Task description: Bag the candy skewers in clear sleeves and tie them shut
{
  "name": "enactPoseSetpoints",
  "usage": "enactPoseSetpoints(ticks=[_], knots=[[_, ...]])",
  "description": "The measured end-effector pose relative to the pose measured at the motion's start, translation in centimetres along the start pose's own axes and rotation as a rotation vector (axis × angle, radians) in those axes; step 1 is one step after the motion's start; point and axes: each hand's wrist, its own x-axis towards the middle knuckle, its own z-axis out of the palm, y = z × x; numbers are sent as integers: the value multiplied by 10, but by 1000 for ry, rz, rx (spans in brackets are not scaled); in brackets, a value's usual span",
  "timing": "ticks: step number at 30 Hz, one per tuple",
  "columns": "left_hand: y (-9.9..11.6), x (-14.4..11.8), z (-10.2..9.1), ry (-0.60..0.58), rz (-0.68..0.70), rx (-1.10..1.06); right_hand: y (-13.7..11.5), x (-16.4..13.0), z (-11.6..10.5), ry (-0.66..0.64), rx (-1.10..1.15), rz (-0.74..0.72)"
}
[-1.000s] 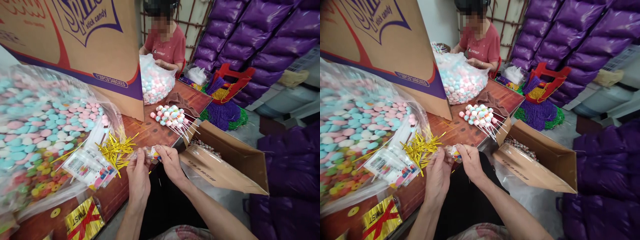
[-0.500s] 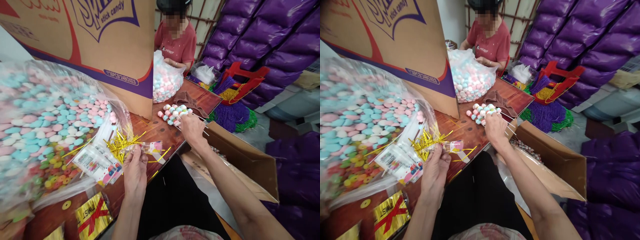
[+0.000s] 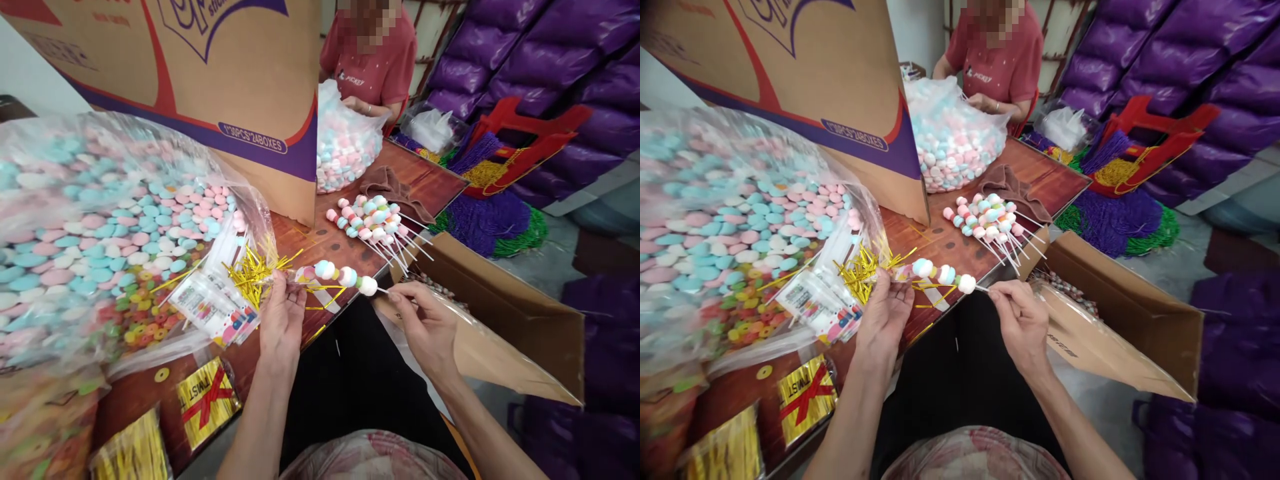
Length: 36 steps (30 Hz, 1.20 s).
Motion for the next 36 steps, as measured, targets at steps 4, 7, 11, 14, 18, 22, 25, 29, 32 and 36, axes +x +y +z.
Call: enactPoseSetpoints(ticks=[4,7,11,14,18,22,25,29,32,36], knots=[[-3,-2,1,13,32,-11,2,-4,-6,11,-29,-51],[-5,-4,1,-4,75,9,5,-5,-11,0,-69,-123],[-8,-6,-2,-62,207,97,7,-6,-21,-2,-197,-305],[-9,-6,-5,-97,363,223,6,-7,-26,-1,-307,-419],[-12,-4,-8,-139,520,347,2,-9,-24,26,-348,-483],[-15,-3,-11,-197,488,355,-1,-10,-16,-67,-212,-387],[-17,-2,-13,-188,494,356,-1,-11,-13,-168,-143,-324],[-19,-1,-16,-194,536,403,-3,-12,-11,-190,-138,-293],[-23,-2,-17,-206,552,448,-5,-12,-8,-201,-141,-285],[-28,-5,-16,-189,492,403,-5,-18,-5,-204,-227,-380]])
